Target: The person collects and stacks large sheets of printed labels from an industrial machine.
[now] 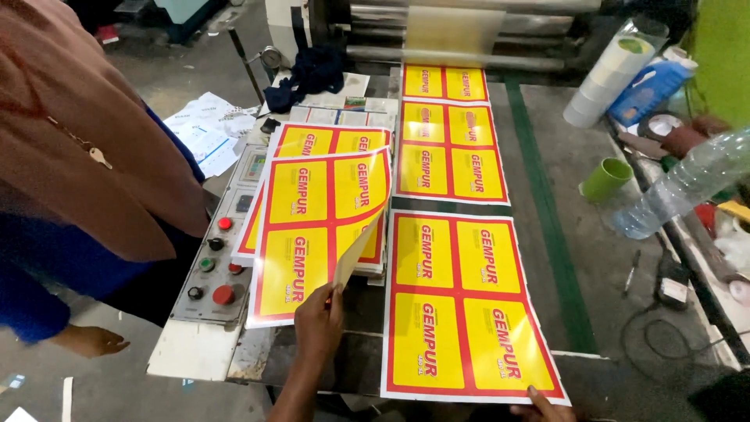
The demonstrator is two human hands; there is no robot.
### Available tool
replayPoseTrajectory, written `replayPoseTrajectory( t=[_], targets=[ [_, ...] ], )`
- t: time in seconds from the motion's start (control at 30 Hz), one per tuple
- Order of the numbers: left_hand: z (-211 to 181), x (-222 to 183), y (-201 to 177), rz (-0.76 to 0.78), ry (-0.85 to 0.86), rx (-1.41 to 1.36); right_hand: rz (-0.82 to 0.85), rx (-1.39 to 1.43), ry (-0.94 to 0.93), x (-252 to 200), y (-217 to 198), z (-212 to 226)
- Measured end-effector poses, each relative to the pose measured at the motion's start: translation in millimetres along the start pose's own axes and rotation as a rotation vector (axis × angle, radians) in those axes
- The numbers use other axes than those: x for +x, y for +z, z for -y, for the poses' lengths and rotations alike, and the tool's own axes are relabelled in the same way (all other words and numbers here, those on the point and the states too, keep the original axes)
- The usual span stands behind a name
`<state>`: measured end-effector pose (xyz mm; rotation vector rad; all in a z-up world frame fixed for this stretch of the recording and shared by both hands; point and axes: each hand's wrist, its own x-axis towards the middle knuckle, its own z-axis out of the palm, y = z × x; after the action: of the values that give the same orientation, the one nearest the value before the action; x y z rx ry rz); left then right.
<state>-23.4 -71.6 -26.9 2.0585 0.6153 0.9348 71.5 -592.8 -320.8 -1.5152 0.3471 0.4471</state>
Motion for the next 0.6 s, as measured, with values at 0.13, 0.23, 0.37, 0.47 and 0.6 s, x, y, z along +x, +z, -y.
replayPoseTrajectory(
  t=[0.13, 0.23, 0.37, 0.47, 0.6],
  targets=[
    [-3.0, 2.8, 0.9, -0.003, -0.003, 0.03, -0.023, -0.055, 0.128, -6.4, 64.4, 105.7],
    [2.3, 4.8, 3.4, 0.004, 0.068, 0.082, -0.062, -0.124, 0.255, -4.8, 93.7, 134.6],
    [-7.5, 8.5, -2.9, 0.014, 0.103, 0.144, -0.063, -0.086, 0.19, 16.0, 109.3, 150.2],
    [-10.8, 9.2, -2.8, 0.01, 0.088, 0.096, -0.046, -0.039, 0.16, 8.5, 129.5, 183.7],
    [-7.4, 11.0, 6.7, 0.021, 0.14, 0.149, 0.014, 0.041, 0.165, 40.0, 112.7, 167.1]
  ],
)
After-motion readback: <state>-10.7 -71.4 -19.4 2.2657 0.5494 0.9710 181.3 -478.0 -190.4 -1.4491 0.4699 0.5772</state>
